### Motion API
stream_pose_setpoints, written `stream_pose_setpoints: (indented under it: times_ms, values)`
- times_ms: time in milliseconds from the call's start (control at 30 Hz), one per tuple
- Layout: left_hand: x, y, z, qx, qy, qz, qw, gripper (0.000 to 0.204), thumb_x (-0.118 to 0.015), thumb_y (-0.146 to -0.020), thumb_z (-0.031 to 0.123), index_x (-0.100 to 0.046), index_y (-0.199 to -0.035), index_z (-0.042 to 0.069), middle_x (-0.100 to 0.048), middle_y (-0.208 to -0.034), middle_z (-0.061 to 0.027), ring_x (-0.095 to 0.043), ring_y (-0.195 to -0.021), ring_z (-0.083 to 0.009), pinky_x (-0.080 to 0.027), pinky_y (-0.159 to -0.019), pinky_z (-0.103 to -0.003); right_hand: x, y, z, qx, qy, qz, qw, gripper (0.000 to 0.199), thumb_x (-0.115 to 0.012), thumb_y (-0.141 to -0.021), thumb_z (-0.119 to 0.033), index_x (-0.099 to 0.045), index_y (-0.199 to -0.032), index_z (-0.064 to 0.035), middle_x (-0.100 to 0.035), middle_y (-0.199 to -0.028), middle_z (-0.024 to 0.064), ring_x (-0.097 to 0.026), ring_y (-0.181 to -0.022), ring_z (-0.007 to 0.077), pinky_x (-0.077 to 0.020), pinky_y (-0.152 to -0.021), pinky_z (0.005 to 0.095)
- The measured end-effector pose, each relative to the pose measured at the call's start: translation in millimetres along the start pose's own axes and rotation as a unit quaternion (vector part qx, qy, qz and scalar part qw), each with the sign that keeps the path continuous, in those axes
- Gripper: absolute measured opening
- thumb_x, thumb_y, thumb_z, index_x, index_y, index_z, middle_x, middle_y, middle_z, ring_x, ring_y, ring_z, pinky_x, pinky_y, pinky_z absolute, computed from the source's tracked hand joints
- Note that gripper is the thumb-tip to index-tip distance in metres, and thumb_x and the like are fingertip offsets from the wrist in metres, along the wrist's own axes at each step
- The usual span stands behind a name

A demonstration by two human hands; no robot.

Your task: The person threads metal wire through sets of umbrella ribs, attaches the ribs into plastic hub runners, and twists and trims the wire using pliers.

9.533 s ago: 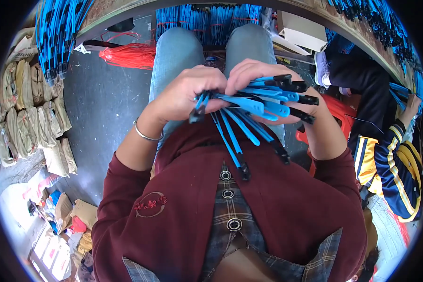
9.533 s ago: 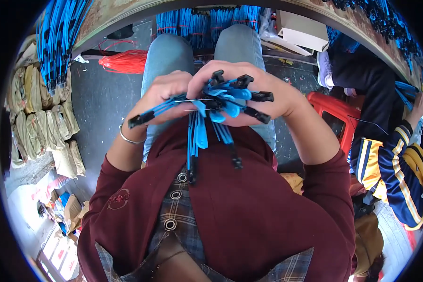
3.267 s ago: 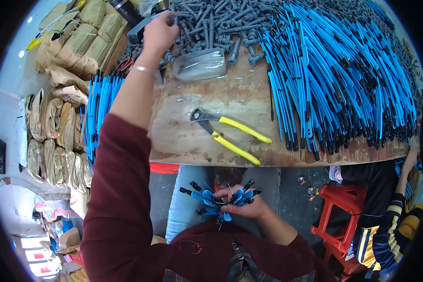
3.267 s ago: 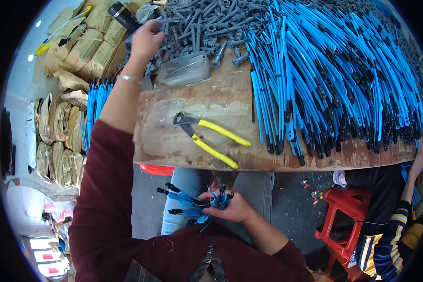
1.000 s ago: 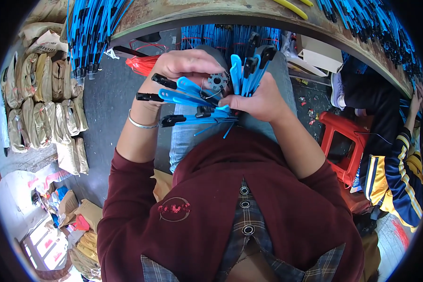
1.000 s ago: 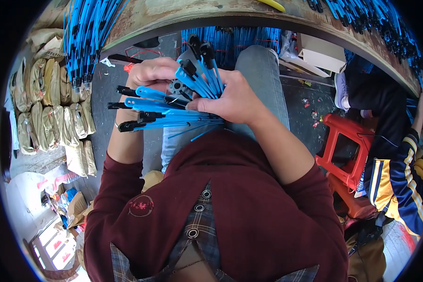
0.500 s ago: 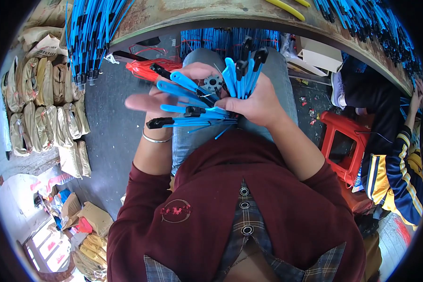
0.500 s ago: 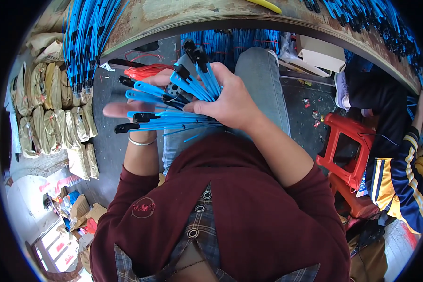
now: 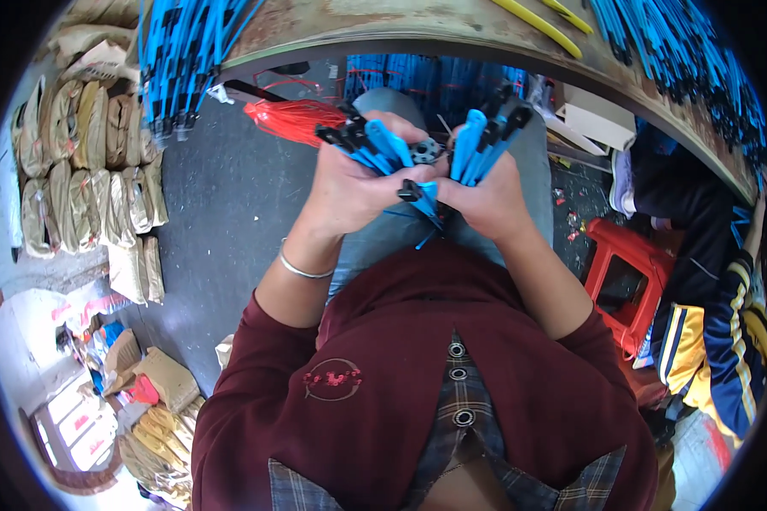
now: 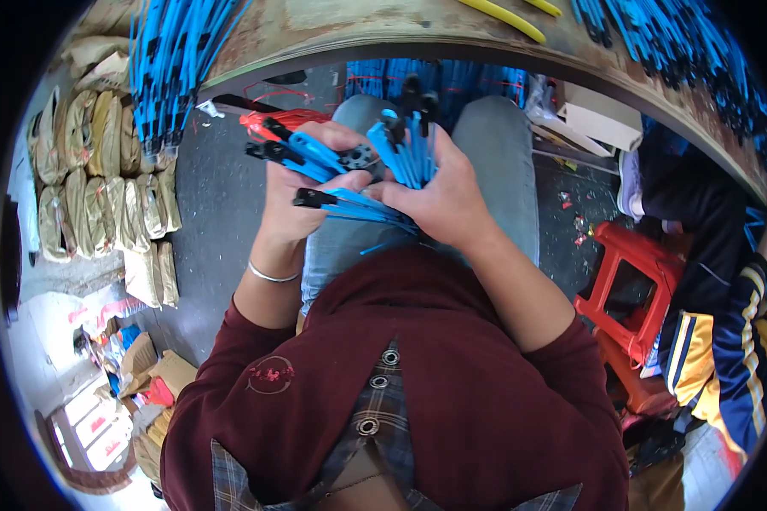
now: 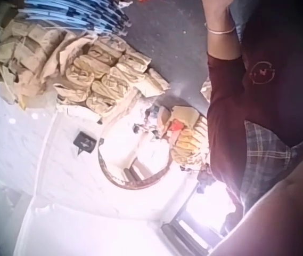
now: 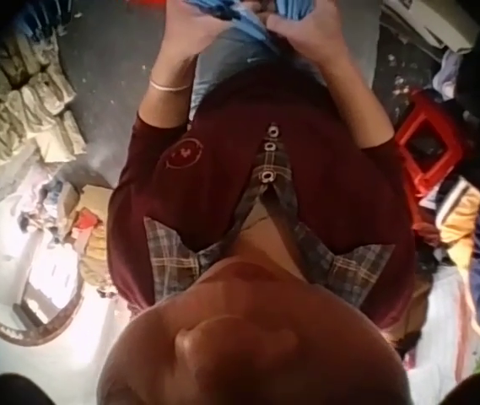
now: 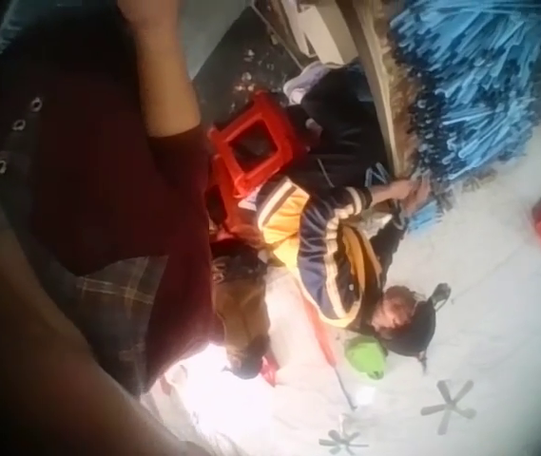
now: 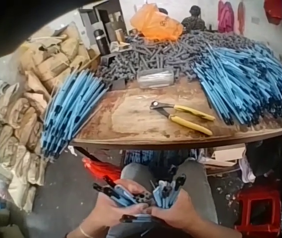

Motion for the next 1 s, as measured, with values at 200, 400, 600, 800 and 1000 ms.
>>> stream_pose_setpoints:
  times_ms: [200, 400, 600, 800, 1000]
  values:
    - [-12, 3, -6, 0.035, 0.09, -0.074, 0.993, 0.034, -0.073, -0.066, 0.0, -0.055, -0.095, 0.0, -0.061, -0.088, -0.0148, -0.059, -0.078, -0.021, -0.047, -0.068, -0.032, 15, 14, -1, 0.057, -0.029, -0.081, 0.995, 0.036, -0.074, -0.068, -0.014, -0.054, -0.094, -0.0013, -0.058, -0.079, 0.0037, -0.056, -0.072, 0.013, -0.046, -0.067, 0.0279]
    - [-29, 0, 18, -0.055, -0.022, -0.18, 0.982, 0.032, -0.076, -0.062, 0.001, -0.06, -0.09, 0.001, -0.062, -0.082, -0.0134, -0.059, -0.076, -0.0207, -0.048, -0.064, -0.032, 19, -5, -24, -0.075, -0.027, -0.28, 0.957, 0.026, -0.064, -0.077, -0.02, -0.06, -0.09, 0.0017, -0.062, -0.078, 0.0068, -0.058, -0.074, 0.0137, -0.0463, -0.07, 0.0276]
    - [-30, -1, 17, -0.037, -0.057, -0.141, 0.988, 0.031, -0.076, -0.06, 0.002, -0.061, -0.088, 0.001, -0.062, -0.082, -0.0122, -0.059, -0.076, -0.0205, -0.048, -0.065, -0.031, 6, -6, -35, -0.129, 0.047, -0.412, 0.901, 0.017, -0.067, -0.072, -0.011, -0.065, -0.082, 0.002, -0.064, -0.075, 0.0067, -0.06, -0.072, 0.0136, -0.0463, -0.066, 0.026]
    - [-34, 0, 13, -0.007, -0.053, -0.094, 0.994, 0.025, -0.075, -0.061, 0.004, -0.065, -0.084, 0.001, -0.062, -0.078, -0.0066, -0.06, -0.07, -0.0158, -0.048, -0.064, -0.026, 16, 0, -37, -0.063, 0.125, -0.336, 0.931, 0.022, -0.076, -0.061, -0.003, -0.063, -0.078, 0.0008, -0.062, -0.072, 0.0017, -0.056, -0.067, 0.0085, -0.0434, -0.061, 0.0212]
    - [-45, 1, 13, 0.05, -0.042, -0.054, 0.996, 0.024, -0.074, -0.062, 0.003, -0.065, -0.084, 0.0, -0.062, -0.077, -0.0063, -0.06, -0.069, -0.0149, -0.048, -0.064, -0.026, 30, 1, -33, -0.054, 0.135, -0.219, 0.965, 0.024, -0.079, -0.06, -0.013, -0.061, -0.073, -0.0034, -0.054, -0.061, -0.001, -0.047, -0.057, 0.0059, -0.0377, -0.052, 0.0226]
Point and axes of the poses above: each hand's wrist, its own y-axis away from the middle knuckle, its own x-axis out of the back of the hand, z = x × y, the point moved 7 cm from there along -y, towards the middle knuckle
